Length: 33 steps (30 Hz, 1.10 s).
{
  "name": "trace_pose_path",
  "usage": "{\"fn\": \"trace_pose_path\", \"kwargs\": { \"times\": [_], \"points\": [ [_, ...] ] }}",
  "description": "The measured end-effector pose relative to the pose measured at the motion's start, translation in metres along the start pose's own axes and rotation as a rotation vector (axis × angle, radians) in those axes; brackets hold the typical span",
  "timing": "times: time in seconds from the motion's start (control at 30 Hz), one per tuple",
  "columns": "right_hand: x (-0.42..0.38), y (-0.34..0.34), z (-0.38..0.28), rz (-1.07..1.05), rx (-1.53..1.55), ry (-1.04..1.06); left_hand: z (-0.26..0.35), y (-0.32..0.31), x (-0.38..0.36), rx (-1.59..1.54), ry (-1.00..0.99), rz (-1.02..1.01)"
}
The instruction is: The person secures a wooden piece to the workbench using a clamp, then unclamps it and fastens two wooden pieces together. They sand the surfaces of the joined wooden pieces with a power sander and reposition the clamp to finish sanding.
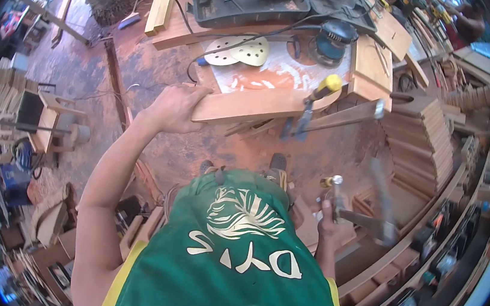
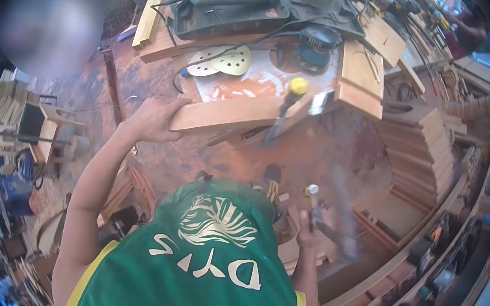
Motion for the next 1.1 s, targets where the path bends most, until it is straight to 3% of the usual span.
{"fn": "trace_pose_path", "kwargs": {
  "times": [0.03,0.07,0.17,0.2,0.3,0.43,0.73,0.83,1.1],
  "points": [
    [-0.020,-0.019,-0.015,-0.009,-0.059,-0.020,-0.004,0.002,-0.002,-0.003,0.000,-0.028],
    [-0.039,-0.021,-0.018,-0.057,-0.311,0.088,-0.006,0.008,-0.003,-0.006,-0.004,-0.054],
    [-0.067,-0.064,-0.059,-0.259,-0.535,0.309,-0.016,0.007,-0.004,-0.029,-0.055,-0.062],
    [-0.077,-0.067,-0.069,-0.274,-0.538,0.161,-0.018,0.006,-0.005,-0.037,-0.077,-0.057],
    [-0.066,-0.091,-0.162,-0.323,-0.795,0.238,-0.026,0.003,0.003,-0.008,-0.080,-0.085],
    [-0.051,-0.131,-0.221,-0.570,-1.339,0.586,-0.027,0.019,0.007,-0.109,-0.089,-0.038],
    [0.012,-0.274,-0.235,-0.971,-1.569,1.021,-0.034,0.014,-0.005,-0.129,-0.064,-0.010],
    [0.022,-0.303,-0.228,-1.057,-1.664,0.999,-0.041,0.021,-0.006,-0.236,-0.055,0.007],
    [0.037,-0.361,-0.227,-1.019,-1.692,1.017,-0.092,-0.013,-0.013,-0.803,-0.064,0.086]
  ]
}}
Point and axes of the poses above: each hand's wrist, its own x-axis towards the middle knuckle, its own y-axis out of the back of the hand, z = x × y, the point moved 7 cm from there along x, towards the middle knuckle, and after that the axes turned 14 degrees about y, right-handed, at the moved point
